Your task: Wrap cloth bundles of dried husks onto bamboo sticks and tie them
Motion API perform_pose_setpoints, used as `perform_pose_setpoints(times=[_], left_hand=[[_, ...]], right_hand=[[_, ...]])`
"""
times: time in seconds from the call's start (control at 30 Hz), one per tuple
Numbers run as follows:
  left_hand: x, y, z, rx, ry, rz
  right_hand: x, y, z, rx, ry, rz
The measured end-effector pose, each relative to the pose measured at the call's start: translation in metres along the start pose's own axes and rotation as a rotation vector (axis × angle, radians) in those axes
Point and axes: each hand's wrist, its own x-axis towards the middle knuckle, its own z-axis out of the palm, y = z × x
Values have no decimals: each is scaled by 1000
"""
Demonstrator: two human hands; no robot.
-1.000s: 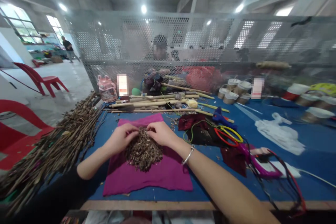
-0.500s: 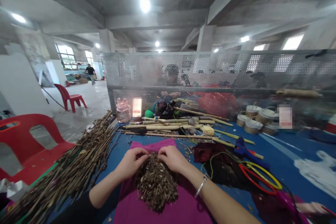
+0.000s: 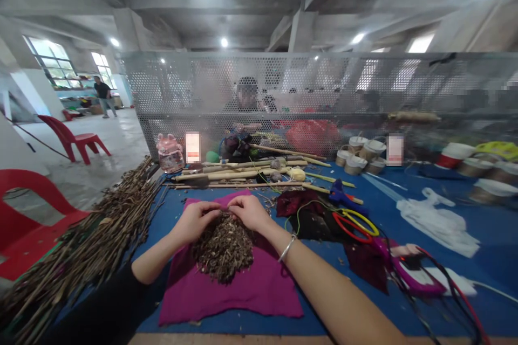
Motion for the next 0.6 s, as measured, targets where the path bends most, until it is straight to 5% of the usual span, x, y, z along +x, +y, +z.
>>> perform_pose_setpoints(times=[0.2,0.43,0.53,0.6], left_hand=[[-1,5,5,36,74,73],[-7,9,4,259,88,403],[-9,14,2,297,59,411],[-10,19,-16,243,147,342]], right_hand=[[-4,-10,3,-14,22,-19],[-10,-22,6,13,-35,-37],[-13,-28,6,28,-84,-77],[-14,-30,4,-21,-55,-111]])
